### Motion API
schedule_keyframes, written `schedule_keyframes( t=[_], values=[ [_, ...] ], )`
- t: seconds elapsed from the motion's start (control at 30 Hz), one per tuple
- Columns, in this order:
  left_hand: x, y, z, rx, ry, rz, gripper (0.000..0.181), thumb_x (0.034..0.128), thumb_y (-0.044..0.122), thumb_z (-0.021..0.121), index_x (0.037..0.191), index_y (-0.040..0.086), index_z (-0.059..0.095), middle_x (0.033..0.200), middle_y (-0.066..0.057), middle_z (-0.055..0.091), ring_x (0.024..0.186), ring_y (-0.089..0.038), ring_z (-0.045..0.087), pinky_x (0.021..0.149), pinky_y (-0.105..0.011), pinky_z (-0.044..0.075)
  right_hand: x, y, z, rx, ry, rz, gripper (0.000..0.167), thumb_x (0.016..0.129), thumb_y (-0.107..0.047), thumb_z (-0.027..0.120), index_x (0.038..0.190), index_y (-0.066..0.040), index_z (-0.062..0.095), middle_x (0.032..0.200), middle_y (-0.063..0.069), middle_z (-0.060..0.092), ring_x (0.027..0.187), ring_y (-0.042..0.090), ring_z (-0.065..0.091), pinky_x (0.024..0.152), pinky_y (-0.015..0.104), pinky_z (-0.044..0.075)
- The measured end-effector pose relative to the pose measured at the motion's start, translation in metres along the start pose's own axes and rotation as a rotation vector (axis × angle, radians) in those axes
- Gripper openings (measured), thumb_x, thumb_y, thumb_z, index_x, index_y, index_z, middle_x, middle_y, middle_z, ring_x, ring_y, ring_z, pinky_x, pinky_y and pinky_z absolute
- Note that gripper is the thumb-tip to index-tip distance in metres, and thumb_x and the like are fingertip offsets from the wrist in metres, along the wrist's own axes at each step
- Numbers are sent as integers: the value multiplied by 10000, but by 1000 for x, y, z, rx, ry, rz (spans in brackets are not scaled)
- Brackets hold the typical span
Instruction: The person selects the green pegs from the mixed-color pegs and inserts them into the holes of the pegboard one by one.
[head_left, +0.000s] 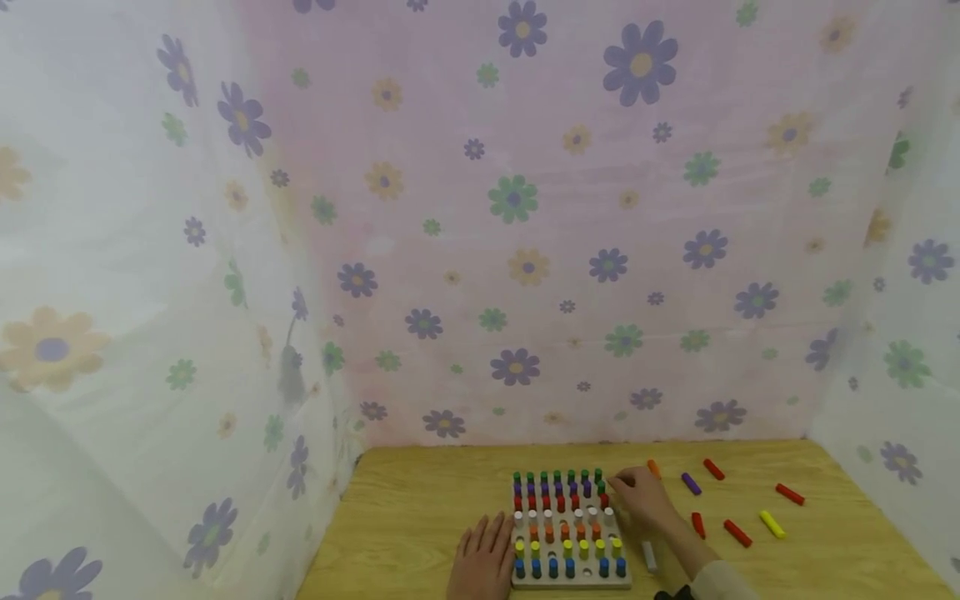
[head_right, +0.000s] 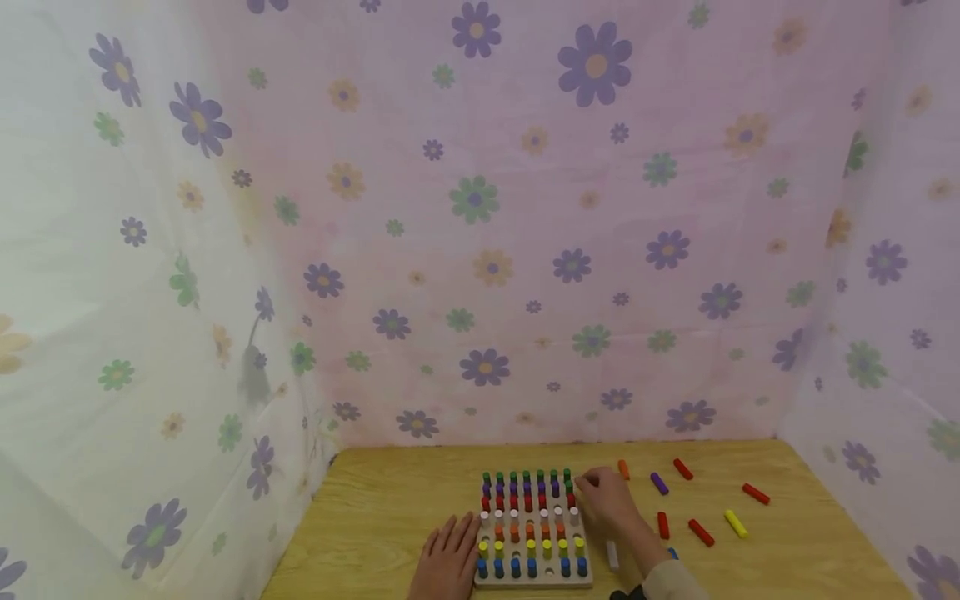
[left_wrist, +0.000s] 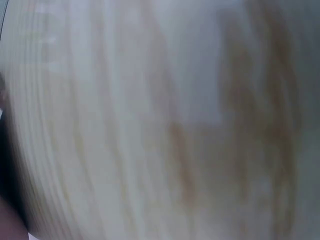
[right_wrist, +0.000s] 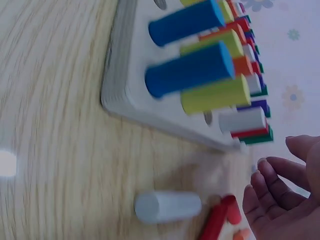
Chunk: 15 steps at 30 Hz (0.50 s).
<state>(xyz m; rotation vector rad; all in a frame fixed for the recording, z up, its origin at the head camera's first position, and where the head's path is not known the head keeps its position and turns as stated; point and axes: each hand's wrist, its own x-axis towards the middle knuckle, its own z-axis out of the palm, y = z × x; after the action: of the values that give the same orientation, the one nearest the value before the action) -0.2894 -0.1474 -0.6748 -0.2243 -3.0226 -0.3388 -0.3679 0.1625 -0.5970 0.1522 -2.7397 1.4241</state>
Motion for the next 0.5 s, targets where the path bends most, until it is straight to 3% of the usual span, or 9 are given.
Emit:
schedule_keyframes(
  t=[0.13,0.27,0.4,0.5],
  values=[
    [0,-5,0,-8,13,9,596,1096,586,185,1553,332,471,1548,54,503,1439,-268,441,1178,-554,347,-1,5,-11,-44,24,-42,259,1023,-157,633,1091,67,744,936,99,725,767,199,654,689,388,584],
    [4,-8,-5,-68,-40,17,594,1096,580,224,1557,300,471,1559,21,494,1447,-307,426,1173,-592,335,-3,7,-27,-66,11,-59,272,1031,-175,624,1121,60,729,1010,118,722,864,245,683,736,426,603],
    [10,-7,-15,-185,-129,28,632,1088,578,261,1572,218,450,1593,-36,447,1481,-358,360,1187,-645,269,-4,8,-41,-180,22,-187,249,1014,-151,647,1132,59,713,1041,139,712,919,284,674,771,460,602],
    [12,-5,-23,-265,-141,57,643,1089,546,311,1566,136,444,1586,-101,447,1469,-398,359,1172,-669,264,-4,9,-49,-314,62,-316,283,994,-139,678,1178,76,686,1088,183,684,962,340,659,811,513,590]
  ],
)
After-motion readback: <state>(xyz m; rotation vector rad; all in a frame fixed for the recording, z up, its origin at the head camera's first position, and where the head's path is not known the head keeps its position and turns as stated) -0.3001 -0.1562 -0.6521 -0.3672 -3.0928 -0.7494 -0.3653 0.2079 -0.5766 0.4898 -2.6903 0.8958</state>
